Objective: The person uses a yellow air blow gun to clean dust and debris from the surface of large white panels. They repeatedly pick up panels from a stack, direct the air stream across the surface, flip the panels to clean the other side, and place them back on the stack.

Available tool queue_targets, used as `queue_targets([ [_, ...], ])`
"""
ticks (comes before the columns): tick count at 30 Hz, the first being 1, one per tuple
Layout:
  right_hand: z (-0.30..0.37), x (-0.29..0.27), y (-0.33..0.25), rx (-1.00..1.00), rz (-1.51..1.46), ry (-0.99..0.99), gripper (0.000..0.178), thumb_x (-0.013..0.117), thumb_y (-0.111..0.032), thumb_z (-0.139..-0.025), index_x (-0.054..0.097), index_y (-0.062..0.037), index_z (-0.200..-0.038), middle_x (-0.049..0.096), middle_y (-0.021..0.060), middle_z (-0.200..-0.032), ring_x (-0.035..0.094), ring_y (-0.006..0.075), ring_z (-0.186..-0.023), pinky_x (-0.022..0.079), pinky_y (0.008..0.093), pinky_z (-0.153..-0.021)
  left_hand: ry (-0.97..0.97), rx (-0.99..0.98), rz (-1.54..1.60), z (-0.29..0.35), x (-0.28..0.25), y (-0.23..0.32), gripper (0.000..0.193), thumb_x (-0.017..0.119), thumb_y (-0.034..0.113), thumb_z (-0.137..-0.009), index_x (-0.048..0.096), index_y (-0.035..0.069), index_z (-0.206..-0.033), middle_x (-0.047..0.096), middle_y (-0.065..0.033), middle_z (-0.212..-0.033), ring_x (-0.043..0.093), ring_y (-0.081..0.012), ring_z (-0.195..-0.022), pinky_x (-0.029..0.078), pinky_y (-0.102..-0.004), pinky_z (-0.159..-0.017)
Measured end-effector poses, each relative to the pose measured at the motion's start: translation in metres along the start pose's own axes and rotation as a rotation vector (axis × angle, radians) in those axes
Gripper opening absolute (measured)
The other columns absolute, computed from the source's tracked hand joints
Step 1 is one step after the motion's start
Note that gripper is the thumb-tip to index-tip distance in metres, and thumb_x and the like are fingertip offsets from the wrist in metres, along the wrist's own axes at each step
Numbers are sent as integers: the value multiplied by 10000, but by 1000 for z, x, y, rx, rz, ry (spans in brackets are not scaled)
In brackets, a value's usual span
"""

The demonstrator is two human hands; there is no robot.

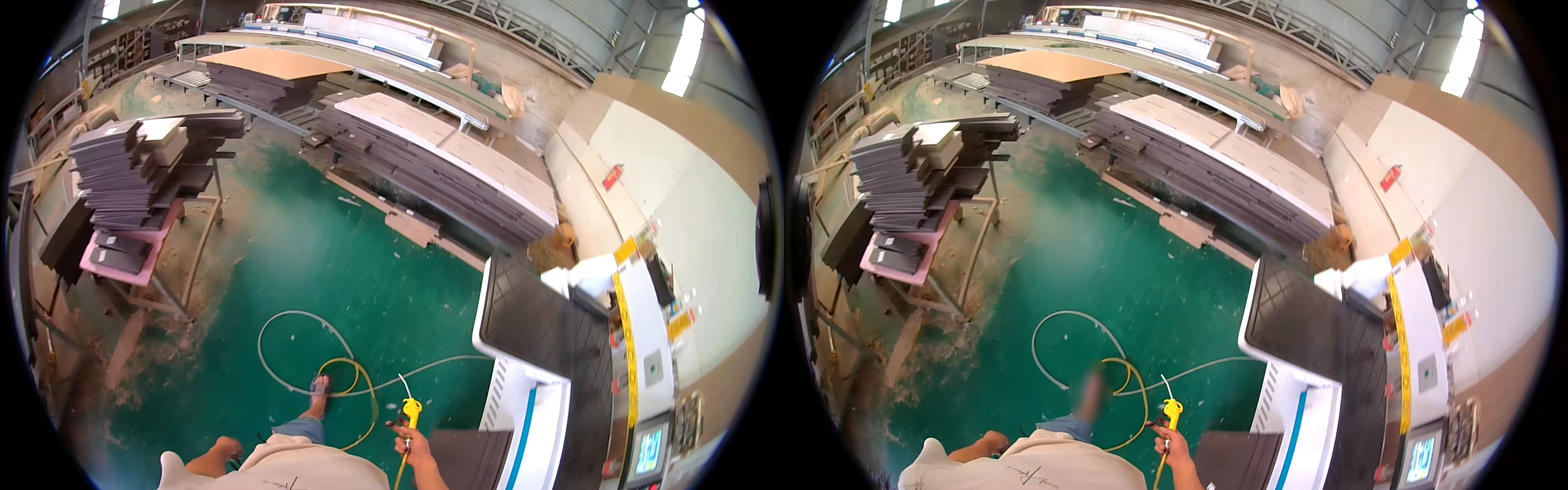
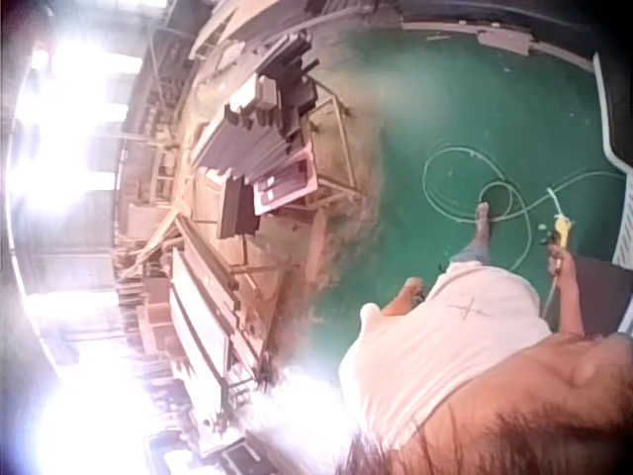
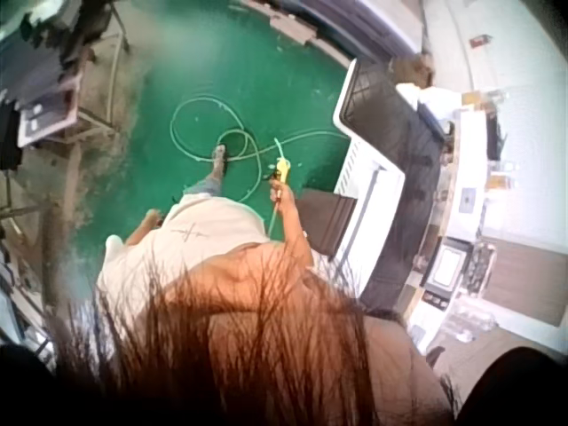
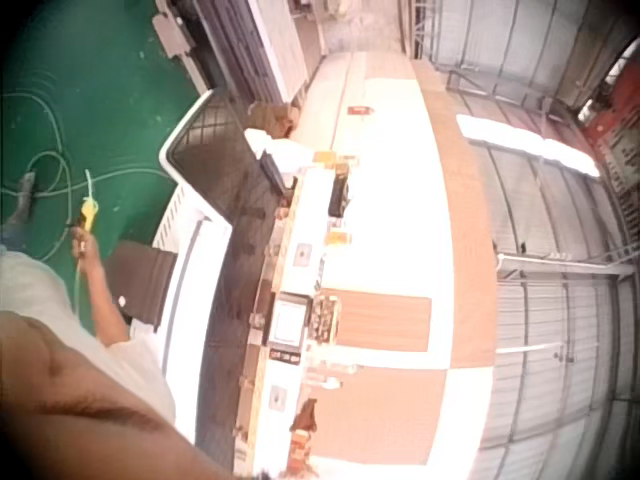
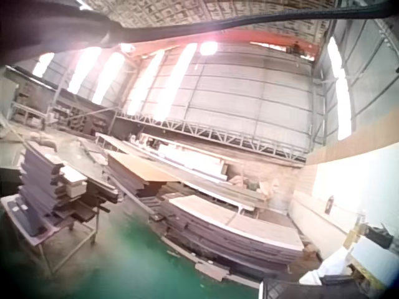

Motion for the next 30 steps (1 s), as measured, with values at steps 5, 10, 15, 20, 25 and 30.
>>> queue_targets([
  [5, -100, 77, -108, -7, -172, -132, 548, 493, -24, -919, 467, -203, -1436, 593, 190, -1392, 636, 259, -929, 511, 364, -703, -53, -30, 95, -75, -58, 229, 249, 668, 281, -877, 750, 51, -920, 715, -142, -773, 687, -269, -621, 548, -429, -589],
  [10, -196, 170, -251, -261, -149, -195, 586, 505, -89, -897, 452, -200, -1470, 568, 192, -1410, 520, 393, -1337, 448, 565, -1055, 223, 468, -100, -182, -186, 543, 280, 588, 265, -853, 762, 80, -969, 753, -167, -1003, 721, -339, -894, 572, -454, -775],
  [15, -322, 214, -403, -375, -268, -162, 478, 463, -367, -1041, 403, -232, -1496, 603, 163, -1301, 522, 374, -1333, 454, 587, -1046, 215, 494, 112, -219, -267, 787, 319, 653, 255, -875, 755, 119, -1145, 763, -97, -922, 735, -225, -829, 576, -378, -765],
  [20, -468, 281, -596, -504, -152, -110, 548, 398, -593, -1049, 483, -193, -1415, 644, 104, -1126, 635, 337, -1143, 555, 480, -834, 143, 334, 51, -324, -284, 862, 273, 649, 254, -883, 764, 109, -1083, 767, -92, -987, 742, -213, -810, 584, -347, -763],
  [25, -595, 354, -788, -694, 179, 26, 422, 474, -503, -1067, 558, -89, -1072, 633, 55, -862, 628, 173, -718, 460, 282, -526, -202, -3, -140, -374, -318, 904, 280, 634, 256, -929, 743, 154, -1166, 746, -46, -1144, 744, -177, -876, 585, -350, -710],
  [30, -712, 429, -899, -568, 514, -35, 375, 468, -446, -1083, 543, -79, -1065, 629, 61, -832, 617, 154, -667, 458, 264, -520, 45, 18, 97, -486, -432, 1032, 197, 625, 213, -920, 788, 118, -974, 749, -91, -831, 687, -176, -649, 569, -363, -543],
])
Point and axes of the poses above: each hand's wrist, its own z-axis away from the middle knuckle, its own x-axis out of the palm, y = z × x, the point moved 7 cm from there along -z, towards the middle knuckle
